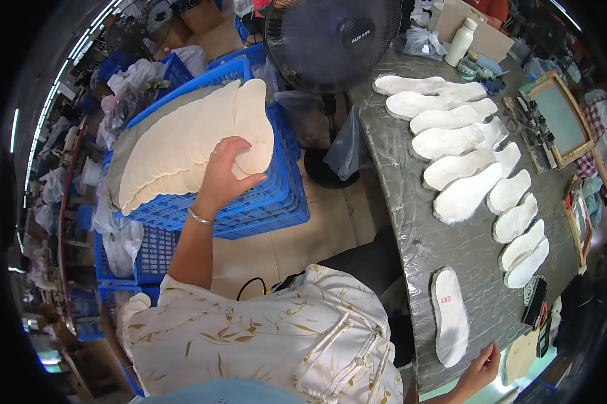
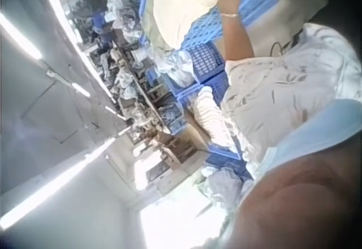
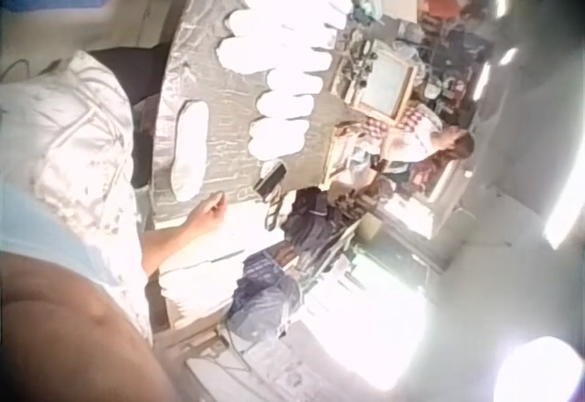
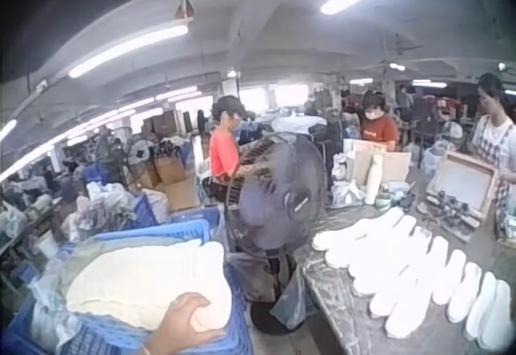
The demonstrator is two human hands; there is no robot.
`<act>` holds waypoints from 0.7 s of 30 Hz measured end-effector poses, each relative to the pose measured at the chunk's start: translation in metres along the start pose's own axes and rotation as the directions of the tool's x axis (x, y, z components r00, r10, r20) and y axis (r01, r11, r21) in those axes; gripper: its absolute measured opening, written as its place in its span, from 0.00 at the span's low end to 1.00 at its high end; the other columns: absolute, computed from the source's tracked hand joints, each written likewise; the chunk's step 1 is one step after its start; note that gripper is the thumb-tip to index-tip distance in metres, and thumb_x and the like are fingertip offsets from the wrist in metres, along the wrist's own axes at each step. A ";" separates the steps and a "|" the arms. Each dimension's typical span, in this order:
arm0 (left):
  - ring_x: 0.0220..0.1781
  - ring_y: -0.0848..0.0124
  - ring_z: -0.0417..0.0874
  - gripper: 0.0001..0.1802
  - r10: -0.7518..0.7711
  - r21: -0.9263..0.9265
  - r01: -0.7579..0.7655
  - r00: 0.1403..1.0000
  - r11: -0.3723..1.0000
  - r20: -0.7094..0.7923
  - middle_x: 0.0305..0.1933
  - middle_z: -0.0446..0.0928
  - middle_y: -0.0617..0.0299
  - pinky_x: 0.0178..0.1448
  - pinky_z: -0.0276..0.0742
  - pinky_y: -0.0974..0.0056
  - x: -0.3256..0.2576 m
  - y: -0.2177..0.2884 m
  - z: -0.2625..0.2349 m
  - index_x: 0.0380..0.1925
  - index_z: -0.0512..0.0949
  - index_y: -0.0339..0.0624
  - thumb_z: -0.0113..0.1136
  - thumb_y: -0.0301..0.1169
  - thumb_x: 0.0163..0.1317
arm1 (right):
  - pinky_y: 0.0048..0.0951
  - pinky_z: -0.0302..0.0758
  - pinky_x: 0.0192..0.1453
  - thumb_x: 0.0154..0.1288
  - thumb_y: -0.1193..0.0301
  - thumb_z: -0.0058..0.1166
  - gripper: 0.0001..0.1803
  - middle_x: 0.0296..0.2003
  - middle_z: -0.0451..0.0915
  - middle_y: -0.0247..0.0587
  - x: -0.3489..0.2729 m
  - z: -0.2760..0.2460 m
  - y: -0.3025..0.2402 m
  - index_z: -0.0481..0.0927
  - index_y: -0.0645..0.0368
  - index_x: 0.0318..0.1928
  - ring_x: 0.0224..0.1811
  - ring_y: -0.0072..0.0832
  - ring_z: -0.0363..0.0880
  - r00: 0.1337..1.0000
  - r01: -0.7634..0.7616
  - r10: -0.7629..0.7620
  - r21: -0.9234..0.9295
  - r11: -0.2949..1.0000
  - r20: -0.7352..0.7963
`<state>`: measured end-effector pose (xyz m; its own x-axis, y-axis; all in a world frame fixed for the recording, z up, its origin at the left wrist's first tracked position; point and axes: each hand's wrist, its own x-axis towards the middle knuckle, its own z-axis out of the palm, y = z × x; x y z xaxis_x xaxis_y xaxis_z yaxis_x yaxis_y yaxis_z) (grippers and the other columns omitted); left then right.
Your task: Trimming excess material from fleece-lined shoe insoles and organizing the completed components.
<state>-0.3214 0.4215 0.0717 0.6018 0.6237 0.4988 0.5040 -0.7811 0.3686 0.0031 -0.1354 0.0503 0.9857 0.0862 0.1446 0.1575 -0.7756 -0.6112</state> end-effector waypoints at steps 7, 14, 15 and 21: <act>0.56 0.51 0.76 0.30 -0.137 0.175 0.118 0.985 0.977 0.104 0.53 0.76 0.51 0.60 0.73 0.54 0.003 -0.062 -0.061 0.47 0.78 0.40 0.78 0.37 0.42 | 0.22 0.67 0.26 0.74 0.61 0.52 0.18 0.29 0.80 0.35 0.001 -0.002 0.010 0.82 0.65 0.48 0.29 0.19 0.74 0.998 0.058 -0.057 0.020 0.998 -0.010; 0.48 0.61 0.80 0.10 -0.030 -0.092 0.046 0.986 0.995 0.162 0.45 0.79 0.56 0.50 0.76 0.63 0.017 -0.096 -0.050 0.35 0.82 0.37 0.70 0.27 0.54 | 0.23 0.70 0.29 0.73 0.67 0.53 0.15 0.29 0.81 0.37 0.002 0.009 -0.001 0.81 0.67 0.49 0.28 0.20 0.75 0.999 0.038 -0.038 0.029 0.999 0.000; 0.45 0.64 0.81 0.07 -0.108 -0.101 0.119 0.988 0.988 0.112 0.42 0.80 0.56 0.47 0.76 0.64 0.019 -0.100 -0.050 0.35 0.82 0.36 0.67 0.26 0.57 | 0.23 0.70 0.29 0.72 0.68 0.53 0.14 0.28 0.81 0.38 0.006 0.012 0.007 0.82 0.68 0.48 0.27 0.20 0.75 0.999 0.051 -0.051 0.037 0.998 0.001; 0.40 0.73 0.81 0.13 -0.223 -0.041 0.219 0.956 0.975 -0.191 0.39 0.83 0.60 0.45 0.76 0.66 0.049 -0.221 -0.081 0.43 0.82 0.35 0.58 0.34 0.69 | 0.25 0.73 0.30 0.69 0.70 0.56 0.12 0.26 0.83 0.42 -0.001 0.017 -0.033 0.84 0.67 0.44 0.24 0.21 0.76 0.995 0.073 -0.071 0.021 0.997 -0.076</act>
<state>-0.4534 0.6223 0.0782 0.3451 0.7646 0.5443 0.5978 -0.6262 0.5005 -0.0026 -0.0991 0.0575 0.9646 0.0935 0.2465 0.2303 -0.7539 -0.6153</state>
